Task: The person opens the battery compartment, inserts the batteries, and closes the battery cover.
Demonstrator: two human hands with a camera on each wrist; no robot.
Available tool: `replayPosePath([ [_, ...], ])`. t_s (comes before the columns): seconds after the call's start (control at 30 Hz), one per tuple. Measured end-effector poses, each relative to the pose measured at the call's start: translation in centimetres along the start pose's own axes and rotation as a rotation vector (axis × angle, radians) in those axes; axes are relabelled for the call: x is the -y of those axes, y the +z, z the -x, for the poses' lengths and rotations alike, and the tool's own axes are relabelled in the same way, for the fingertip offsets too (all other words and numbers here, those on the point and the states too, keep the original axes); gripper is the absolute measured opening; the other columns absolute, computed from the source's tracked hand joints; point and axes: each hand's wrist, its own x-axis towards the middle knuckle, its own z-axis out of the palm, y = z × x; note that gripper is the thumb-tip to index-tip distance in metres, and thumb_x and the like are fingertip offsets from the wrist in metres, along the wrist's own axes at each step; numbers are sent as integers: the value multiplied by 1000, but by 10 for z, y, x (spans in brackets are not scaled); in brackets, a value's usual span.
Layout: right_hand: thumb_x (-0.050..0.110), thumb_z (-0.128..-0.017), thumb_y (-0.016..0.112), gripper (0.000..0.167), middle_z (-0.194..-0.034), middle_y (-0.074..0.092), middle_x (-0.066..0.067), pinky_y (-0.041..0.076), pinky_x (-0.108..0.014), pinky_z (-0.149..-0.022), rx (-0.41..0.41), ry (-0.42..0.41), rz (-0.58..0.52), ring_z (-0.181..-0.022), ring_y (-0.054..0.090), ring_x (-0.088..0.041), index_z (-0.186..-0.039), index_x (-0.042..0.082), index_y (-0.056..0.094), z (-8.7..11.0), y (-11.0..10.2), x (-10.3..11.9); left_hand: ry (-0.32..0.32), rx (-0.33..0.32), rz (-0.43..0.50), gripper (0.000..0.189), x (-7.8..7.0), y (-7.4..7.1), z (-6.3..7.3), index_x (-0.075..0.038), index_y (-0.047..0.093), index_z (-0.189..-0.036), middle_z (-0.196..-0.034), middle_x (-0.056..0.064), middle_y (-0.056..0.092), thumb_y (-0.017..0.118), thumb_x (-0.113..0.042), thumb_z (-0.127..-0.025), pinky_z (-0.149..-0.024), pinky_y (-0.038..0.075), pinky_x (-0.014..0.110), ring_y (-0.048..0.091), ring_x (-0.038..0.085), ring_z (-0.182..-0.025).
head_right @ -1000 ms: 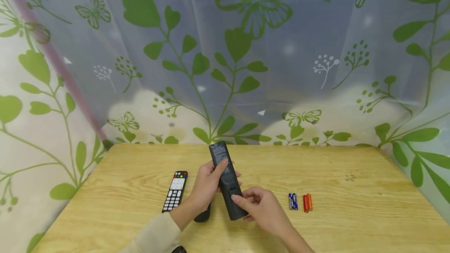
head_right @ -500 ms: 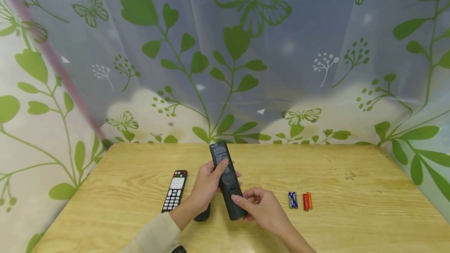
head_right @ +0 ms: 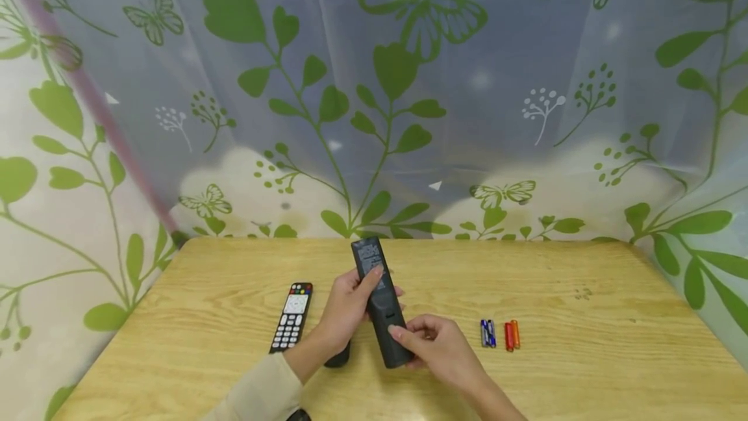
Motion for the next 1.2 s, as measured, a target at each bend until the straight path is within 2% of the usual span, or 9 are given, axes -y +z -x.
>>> replayPosePath([
  [0.23, 41, -93, 61, 46, -90, 64, -9, 57, -38, -71, -94, -9, 34, -81, 64, -22, -108, -3, 64, 2, 0, 1, -10, -42, -35, 44, 1, -3, -2, -1, 55, -125, -98, 13, 70, 47, -38, -101, -61, 57, 30, 69, 23, -84],
  [0.4, 26, -94, 62, 36, -90, 64, -11, 57, -34, -73, -139, -71, 49, -81, 63, -24, -112, -5, 63, 5, -6, 0, -18, -64, -5, 48, 0, -7, -3, 2, 52, -128, -99, 17, 69, 49, -37, -100, -65, 58, 33, 70, 25, -84],
  [0.5, 18, -92, 66, 28, -89, 65, -12, 57, -32, -70, -162, -98, 102, -78, 64, -25, -109, -4, 65, 6, -10, 0, -16, -76, -23, 49, -1, -9, -3, 3, 52, -127, -98, 17, 70, 49, -37, -100, -65, 58, 34, 70, 26, -82],
  [0.63, 17, -90, 68, 16, -82, 68, -5, 56, -28, -63, -229, -106, 266, -71, 64, -21, -99, 5, 71, 7, -13, 1, -20, -90, -53, 48, 1, -12, -4, 4, 54, -125, -96, 15, 70, 49, -37, -100, -64, 58, 33, 70, 24, -82],
  [0.73, 17, -89, 68, 11, -81, 69, 2, 53, -26, -59, -264, -139, 448, -68, 62, -14, -96, 10, 73, 8, -13, 0, -28, -97, -54, 48, 3, -14, -4, 4, 54, -125, -97, 17, 70, 50, -38, -100, -65, 58, 33, 70, 24, -83],
  [0.9, 20, -90, 69, 23, -106, 66, -1, 55, -31, -67, -282, -226, 706, -80, 63, -12, -111, 11, 70, 13, -5, 3, -37, -111, -60, 48, 4, -13, -4, 4, 54, -125, -96, 16, 70, 51, -37, -100, -64, 58, 32, 70, 24, -83],
  [0.97, 26, -89, 69, 30, -114, 62, -2, 54, -30, -64, -304, -268, 774, -84, 63, -13, -116, 13, 68, 16, 3, 5, -42, -124, -59, 46, 4, -11, -4, 3, 55, -124, -95, 14, 70, 51, -36, -100, -62, 58, 31, 69, 24, -83],
  [1.13, 44, -81, 75, 43, -110, 61, 0, 48, -23, -50, -423, -485, 951, -80, 63, -14, -114, 18, 68, 20, 25, 9, -65, -160, -17, 42, 3, -4, -3, 4, 56, -121, -94, 16, 70, 50, -32, -101, -65, 58, 33, 70, 26, -82],
  [1.2, 47, -76, 78, 48, -107, 61, -1, 49, -24, -49, -468, -556, 1026, -81, 63, -17, -113, 18, 68, 20, 32, 10, -78, -170, -6, 41, 2, 0, -3, 4, 56, -121, -95, 17, 69, 49, -31, -101, -66, 58, 34, 70, 26, -81],
])
